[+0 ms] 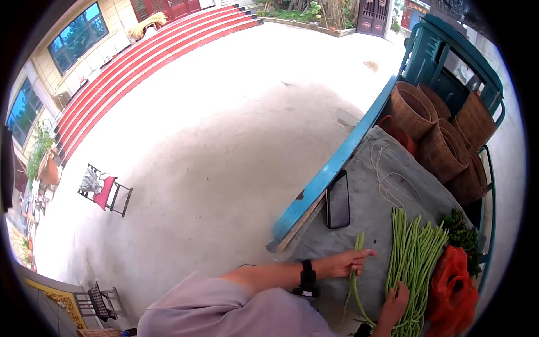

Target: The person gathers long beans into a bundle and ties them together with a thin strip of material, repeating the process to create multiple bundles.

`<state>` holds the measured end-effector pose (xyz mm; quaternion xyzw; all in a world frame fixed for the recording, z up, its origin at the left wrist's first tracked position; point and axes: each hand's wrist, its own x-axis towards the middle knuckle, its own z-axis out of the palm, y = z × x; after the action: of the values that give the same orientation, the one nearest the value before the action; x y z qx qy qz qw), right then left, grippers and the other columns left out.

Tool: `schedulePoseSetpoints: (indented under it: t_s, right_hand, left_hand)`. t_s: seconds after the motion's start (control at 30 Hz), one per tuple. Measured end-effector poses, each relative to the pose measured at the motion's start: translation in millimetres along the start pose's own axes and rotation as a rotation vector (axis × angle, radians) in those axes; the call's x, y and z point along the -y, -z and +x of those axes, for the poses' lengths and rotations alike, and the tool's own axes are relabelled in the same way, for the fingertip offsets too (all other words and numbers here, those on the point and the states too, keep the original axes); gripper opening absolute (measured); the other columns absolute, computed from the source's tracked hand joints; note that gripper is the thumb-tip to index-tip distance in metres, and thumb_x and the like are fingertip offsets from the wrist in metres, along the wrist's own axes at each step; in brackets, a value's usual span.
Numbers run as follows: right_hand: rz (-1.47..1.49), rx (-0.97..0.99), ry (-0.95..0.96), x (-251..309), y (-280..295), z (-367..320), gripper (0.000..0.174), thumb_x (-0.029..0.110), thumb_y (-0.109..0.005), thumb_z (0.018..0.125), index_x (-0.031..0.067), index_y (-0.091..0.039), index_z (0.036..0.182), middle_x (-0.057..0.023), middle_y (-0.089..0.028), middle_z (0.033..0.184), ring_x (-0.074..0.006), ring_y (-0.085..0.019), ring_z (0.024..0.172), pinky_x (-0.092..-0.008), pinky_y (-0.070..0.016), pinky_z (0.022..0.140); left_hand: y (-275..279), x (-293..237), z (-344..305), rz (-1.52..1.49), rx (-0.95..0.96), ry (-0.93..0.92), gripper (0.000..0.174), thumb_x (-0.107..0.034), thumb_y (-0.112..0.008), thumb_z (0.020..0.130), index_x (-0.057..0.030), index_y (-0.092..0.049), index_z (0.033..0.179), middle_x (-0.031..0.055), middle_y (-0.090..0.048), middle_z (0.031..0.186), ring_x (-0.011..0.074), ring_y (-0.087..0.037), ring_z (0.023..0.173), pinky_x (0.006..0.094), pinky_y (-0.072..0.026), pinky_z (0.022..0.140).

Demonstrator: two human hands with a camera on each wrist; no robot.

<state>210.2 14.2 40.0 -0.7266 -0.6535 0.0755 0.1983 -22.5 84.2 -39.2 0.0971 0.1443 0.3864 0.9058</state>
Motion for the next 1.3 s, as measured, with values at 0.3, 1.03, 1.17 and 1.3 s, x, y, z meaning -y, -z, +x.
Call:
schedulePoseSetpoints:
  t_s: [0.3, 1.03, 1.17, 1.3]
  right_hand:
    - [-0.563, 0.032, -0.121, -48.2, -55.5, 70.9, 0.013, 0.010, -0.056, 0.090, 0.0023, -0.055, 0.100, -0.0139, -0.053, 0.094, -0.0290, -0.054, 0.083, -0.0381, -0.0457, 0.075]
    - [-0.471, -0.913, 0.646, 123.4, 214.1, 56.9, 0.033, 0.036, -0.057, 0.095, 0.0056, -0.063, 0.107, -0.0092, -0.064, 0.093, -0.0212, -0.061, 0.073, -0.0316, -0.0502, 0.061]
    - [-0.709, -0.564, 0.497, 129.1, 202.5, 35.5, 0.011, 0.010, -0.048, 0.096, 0.0032, -0.053, 0.102, -0.0121, -0.053, 0.098, -0.0256, -0.055, 0.089, -0.0334, -0.0441, 0.082]
    - [-0.193, -0.134, 0.255, 128.8, 119.8, 8.0, 0.016, 0.004, -0.058, 0.090, 0.0047, -0.057, 0.106, -0.0119, -0.058, 0.100, -0.0280, -0.061, 0.090, -0.0351, -0.0489, 0.071]
  left_hand:
    - [35.0, 19.9, 20.5, -0.087, 0.102, 0.022, 0.044, -0.038, -0.042, 0.102, -0.0099, -0.040, 0.136, -0.0034, -0.033, 0.064, 0.0086, -0.036, 0.060, 0.0293, -0.0406, 0.063]
    - [33.5, 18.0, 14.2, -0.200, 0.163, -0.008, 0.054, -0.041, -0.047, 0.098, -0.0136, -0.033, 0.142, 0.0081, -0.064, 0.102, 0.0200, -0.064, 0.089, 0.0371, -0.0534, 0.080]
    - [13.4, 2.2, -3.8, -0.126, 0.123, 0.027, 0.054, -0.041, -0.047, 0.098, -0.0156, -0.033, 0.143, 0.0098, -0.053, 0.125, 0.0233, -0.060, 0.106, 0.0392, -0.0502, 0.092]
    - [11.5, -1.1, -1.6, -0.157, 0.112, 0.005, 0.051, -0.037, -0.041, 0.101, -0.0143, -0.030, 0.146, 0.0140, -0.042, 0.143, 0.0289, -0.050, 0.124, 0.0403, -0.0470, 0.099]
